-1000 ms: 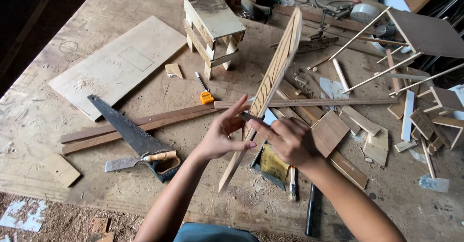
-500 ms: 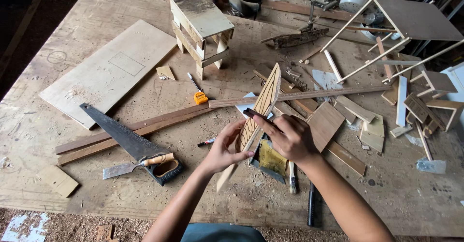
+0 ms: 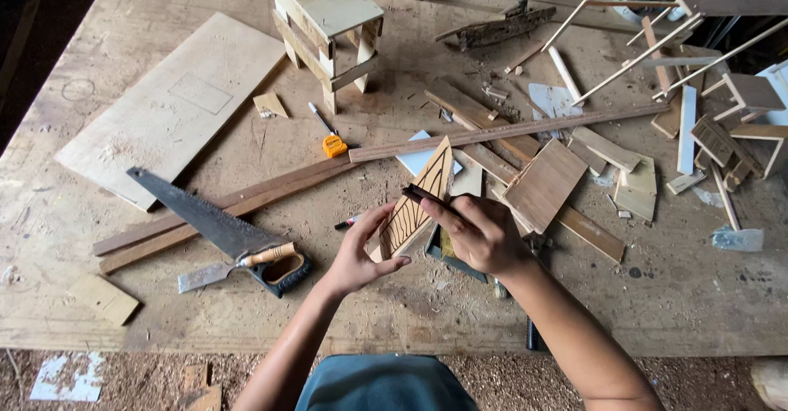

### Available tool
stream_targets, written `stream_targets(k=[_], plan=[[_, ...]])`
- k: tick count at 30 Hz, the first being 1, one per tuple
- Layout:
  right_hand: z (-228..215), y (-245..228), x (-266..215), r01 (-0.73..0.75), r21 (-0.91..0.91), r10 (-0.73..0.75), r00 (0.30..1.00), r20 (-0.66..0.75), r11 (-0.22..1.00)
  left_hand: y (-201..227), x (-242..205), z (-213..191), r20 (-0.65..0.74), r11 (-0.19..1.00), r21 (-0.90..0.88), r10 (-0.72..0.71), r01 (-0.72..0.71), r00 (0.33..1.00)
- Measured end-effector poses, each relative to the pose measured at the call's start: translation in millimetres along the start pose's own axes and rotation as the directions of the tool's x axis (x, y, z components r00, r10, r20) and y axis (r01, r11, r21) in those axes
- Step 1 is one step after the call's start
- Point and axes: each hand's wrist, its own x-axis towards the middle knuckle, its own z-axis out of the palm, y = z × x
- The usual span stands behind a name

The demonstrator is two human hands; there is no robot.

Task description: The person smooths a small rectangular wooden piece using a sanding block and a brush. They repeatedly rub the edges and surfaces, flip the piece to work on different sides, and inspect the wood throughout the process.

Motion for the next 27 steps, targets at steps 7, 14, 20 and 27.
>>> stream_targets(k=[7,14,20,27], plan=[[-7.1,-14.8,15.4,0.011,0.108,-0.023,0.994,0.104,0.994,-0.3,12.6,-20.1,0.034,0.996,-0.087,-0.016,0.019,0.999],[-7.6,-43.1,25.6,0.011,0.171,-0.029,0.994,0.101,0.985,59.9,22.6,-36.2,0.022,0.959,0.240,0.148,-0.149,0.989],[-11.1,-58.0,17.0,-0.030,0.215,0.000,0.990,0.138,0.976,120.4,30.6,-39.2,0.058,0.891,0.285,0.352,-0.353,0.934],[8.2,-60.4,1.5,-0.095,0.302,0.066,0.992,0.106,0.949,142.0,37.1,-42.4,0.058,0.966,0.148,0.208,-0.214,0.976]])
